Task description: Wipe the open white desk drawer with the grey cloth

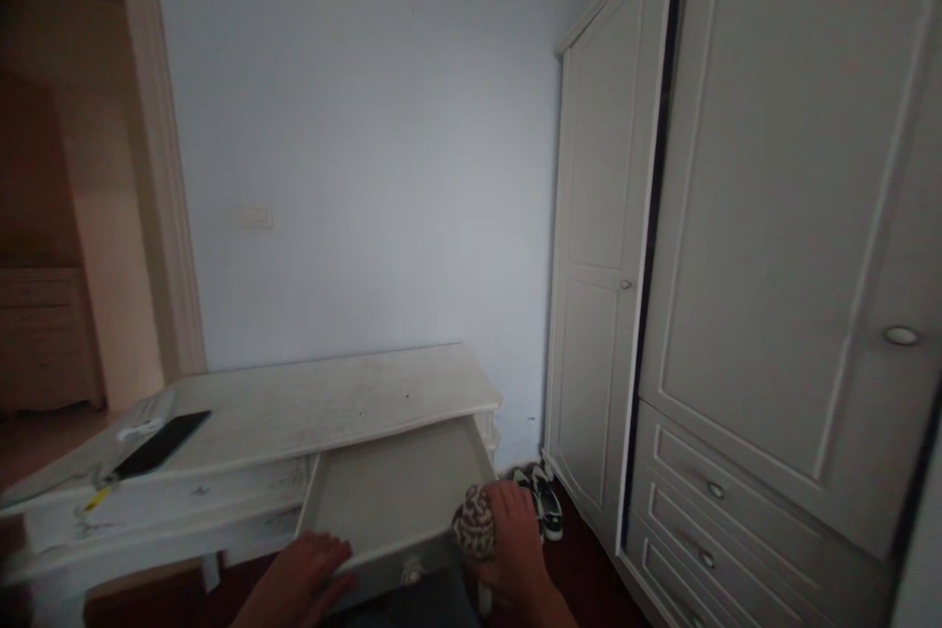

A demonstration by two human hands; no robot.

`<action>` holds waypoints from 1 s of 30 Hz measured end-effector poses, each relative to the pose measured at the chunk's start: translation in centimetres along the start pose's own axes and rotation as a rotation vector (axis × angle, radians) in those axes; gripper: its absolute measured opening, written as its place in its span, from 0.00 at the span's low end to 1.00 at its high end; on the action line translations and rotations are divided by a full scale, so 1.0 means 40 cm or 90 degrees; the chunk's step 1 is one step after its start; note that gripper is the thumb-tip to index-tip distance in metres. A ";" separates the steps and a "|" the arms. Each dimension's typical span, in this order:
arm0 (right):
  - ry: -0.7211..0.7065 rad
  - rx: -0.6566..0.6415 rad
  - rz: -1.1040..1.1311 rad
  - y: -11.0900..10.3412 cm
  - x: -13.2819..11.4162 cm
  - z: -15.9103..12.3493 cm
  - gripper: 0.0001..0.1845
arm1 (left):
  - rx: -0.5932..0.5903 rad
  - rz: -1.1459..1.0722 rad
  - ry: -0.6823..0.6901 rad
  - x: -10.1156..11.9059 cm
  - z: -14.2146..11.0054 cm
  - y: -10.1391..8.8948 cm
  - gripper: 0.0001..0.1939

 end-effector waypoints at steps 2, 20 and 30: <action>0.043 0.061 0.001 -0.052 0.010 0.030 0.28 | -0.005 -0.003 -0.022 -0.017 0.014 -0.007 0.15; 0.045 -0.028 0.058 0.241 -0.276 0.101 0.32 | -0.111 -0.008 -0.068 -0.059 0.088 -0.035 0.26; 0.091 -0.054 -0.100 0.020 0.003 0.105 0.31 | -0.095 -0.036 -0.069 -0.043 0.093 -0.063 0.34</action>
Point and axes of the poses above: each hand's wrist, its own z-axis towards the middle knuckle, its own y-axis out of the palm, x = y × z, the point moved 10 cm from there along z, towards the middle knuckle, and after that the axes turned 10 degrees about z, right-handed, at the moved point
